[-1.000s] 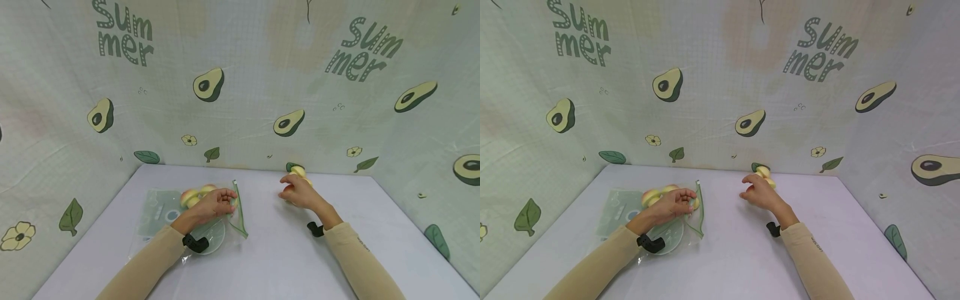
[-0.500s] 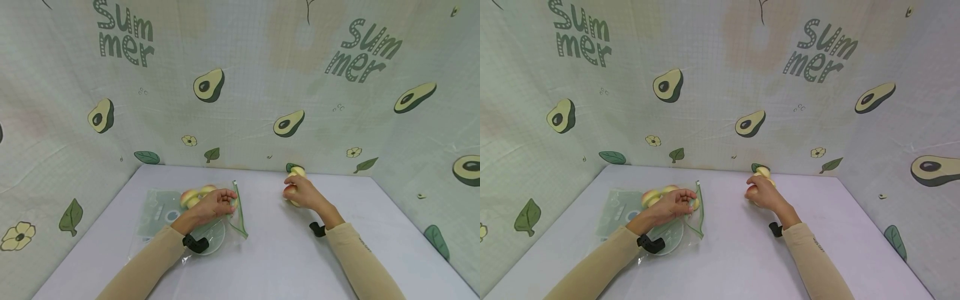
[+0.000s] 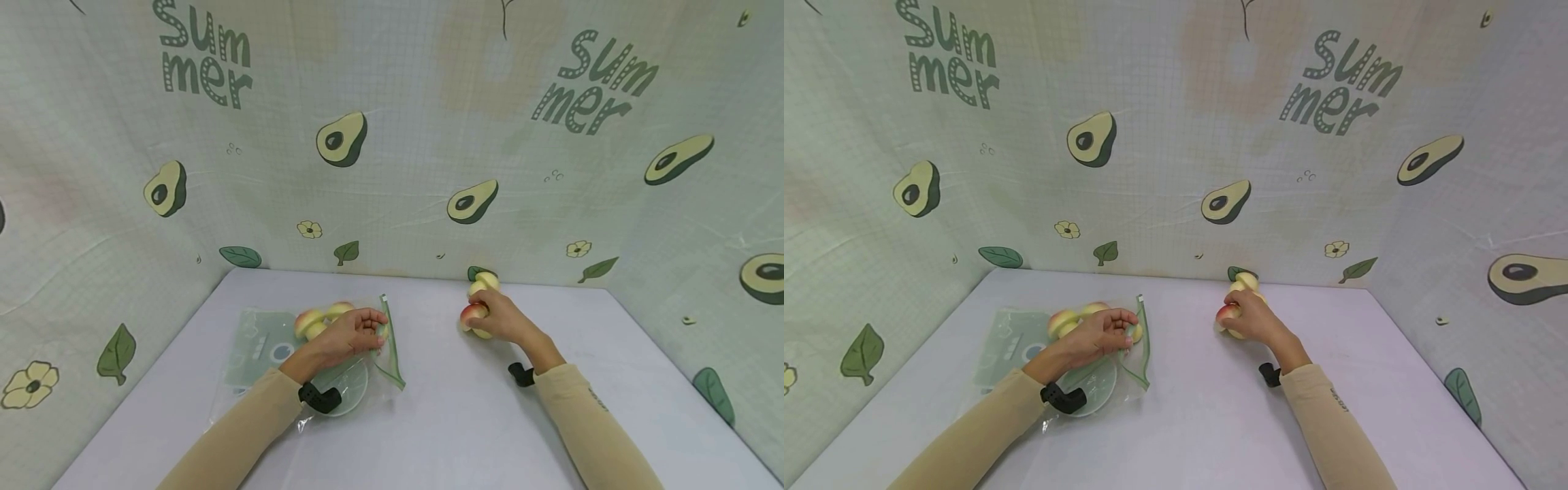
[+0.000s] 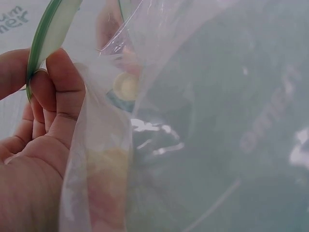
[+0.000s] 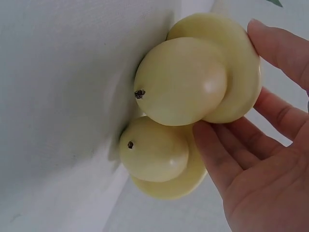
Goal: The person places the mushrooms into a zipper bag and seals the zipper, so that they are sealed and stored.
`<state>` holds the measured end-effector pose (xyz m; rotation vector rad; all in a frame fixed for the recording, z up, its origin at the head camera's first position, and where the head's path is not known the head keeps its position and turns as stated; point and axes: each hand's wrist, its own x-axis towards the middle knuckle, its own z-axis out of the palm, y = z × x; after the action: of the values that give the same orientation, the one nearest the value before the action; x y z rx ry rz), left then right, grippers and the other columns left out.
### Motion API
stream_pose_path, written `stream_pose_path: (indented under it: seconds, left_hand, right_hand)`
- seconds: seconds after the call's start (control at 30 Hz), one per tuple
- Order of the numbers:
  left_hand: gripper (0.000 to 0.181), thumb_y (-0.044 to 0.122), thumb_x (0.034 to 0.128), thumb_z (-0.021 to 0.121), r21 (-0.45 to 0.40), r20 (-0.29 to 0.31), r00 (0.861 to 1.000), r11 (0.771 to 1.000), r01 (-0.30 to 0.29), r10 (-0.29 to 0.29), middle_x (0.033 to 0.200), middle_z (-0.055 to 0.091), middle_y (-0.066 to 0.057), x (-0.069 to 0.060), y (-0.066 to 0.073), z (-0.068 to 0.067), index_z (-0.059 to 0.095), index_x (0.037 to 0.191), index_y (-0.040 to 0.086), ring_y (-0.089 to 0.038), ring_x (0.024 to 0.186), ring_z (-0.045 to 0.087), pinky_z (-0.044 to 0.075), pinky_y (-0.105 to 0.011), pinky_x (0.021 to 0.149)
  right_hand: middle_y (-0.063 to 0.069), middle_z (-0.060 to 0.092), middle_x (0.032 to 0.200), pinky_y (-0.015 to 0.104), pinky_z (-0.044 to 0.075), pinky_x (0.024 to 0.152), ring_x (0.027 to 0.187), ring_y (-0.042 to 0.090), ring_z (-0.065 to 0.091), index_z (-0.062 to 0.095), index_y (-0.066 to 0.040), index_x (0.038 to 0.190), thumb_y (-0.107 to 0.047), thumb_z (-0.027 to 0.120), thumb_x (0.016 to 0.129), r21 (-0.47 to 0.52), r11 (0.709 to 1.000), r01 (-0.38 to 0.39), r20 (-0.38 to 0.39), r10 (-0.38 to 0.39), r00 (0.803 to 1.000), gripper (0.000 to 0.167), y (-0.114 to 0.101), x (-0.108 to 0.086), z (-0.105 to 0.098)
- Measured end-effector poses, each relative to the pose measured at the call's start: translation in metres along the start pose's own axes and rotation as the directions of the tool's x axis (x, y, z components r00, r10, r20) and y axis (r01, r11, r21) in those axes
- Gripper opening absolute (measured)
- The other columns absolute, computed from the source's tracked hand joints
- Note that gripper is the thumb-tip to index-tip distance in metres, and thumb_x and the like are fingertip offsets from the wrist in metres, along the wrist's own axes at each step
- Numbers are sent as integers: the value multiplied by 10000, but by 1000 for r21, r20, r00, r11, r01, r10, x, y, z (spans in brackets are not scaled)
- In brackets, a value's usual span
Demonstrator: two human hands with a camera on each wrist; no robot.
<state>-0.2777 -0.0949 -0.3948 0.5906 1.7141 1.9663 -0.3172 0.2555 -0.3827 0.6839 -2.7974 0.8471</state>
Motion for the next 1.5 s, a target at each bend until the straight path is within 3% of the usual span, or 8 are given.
stream_pose_path:
  seconds: [0.47, 0.83, 0.97, 1.1, 1.3, 1.5]
  left_hand:
    - [459, -121, 834, 624, -9, -10, 1000, 1000, 14, -14, 891, 476, -58, 1, 0, 0, 393, 1227, -171, -116, 769, 479, 473, -185, 636]
    - [461, -119, 827, 628, 4, -11, 1000, 1000, 6, -6, 893, 481, -56, 1, -1, -1, 404, 1228, -161, -114, 766, 480, 468, -183, 631]
    - [465, -122, 826, 627, -2, -9, 1000, 1000, 6, -6, 893, 479, -55, 1, -1, -1, 400, 1230, -165, -115, 768, 479, 469, -184, 633]
    - [467, -124, 827, 625, -3, -12, 1000, 1000, 10, -10, 895, 479, -54, 1, -1, -1, 398, 1233, -166, -114, 769, 480, 470, -184, 635]
    - [469, -116, 831, 625, 5, -9, 1000, 1000, 12, -12, 890, 478, -53, 2, -1, 0, 392, 1235, -168, -113, 763, 478, 464, -184, 632]
    - [448, -115, 835, 625, 9, -12, 1000, 1000, 14, -14, 899, 478, -54, 1, -1, 0, 410, 1226, -151, -116, 775, 477, 468, -186, 640]
  right_hand:
    - [78, 605, 928, 341, 424, 709, 827, 214, 516, 601, 41, 1084, -158, 800, 755, 11, 999, -35, 43, 35, 998, 433, -4, 2, 1]
    - [97, 620, 1025, 396, 473, 790, 915, 241, 562, 588, 32, 1137, -167, 787, 783, 42, 998, -38, 70, 35, 997, 452, -7, 0, 2]
    - [167, 591, 1146, 446, 483, 849, 1026, 302, 576, 514, 55, 1253, -200, 776, 798, 61, 996, -68, 106, 61, 993, 585, -5, -2, -1]
    - [200, 571, 1172, 443, 482, 845, 1034, 303, 571, 445, 62, 1324, -242, 765, 807, 55, 994, -89, 133, 81, 988, 680, -2, -2, -2]
    - [114, 611, 1063, 407, 473, 809, 978, 261, 566, 523, 21, 1237, -229, 773, 790, 49, 997, -61, 140, 53, 989, 569, -1, -3, -2]
    - [111, 612, 1059, 410, 478, 808, 996, 281, 566, 529, -3, 1202, -248, 782, 788, 68, 995, -68, 138, 58, 989, 543, -1, -4, 0]
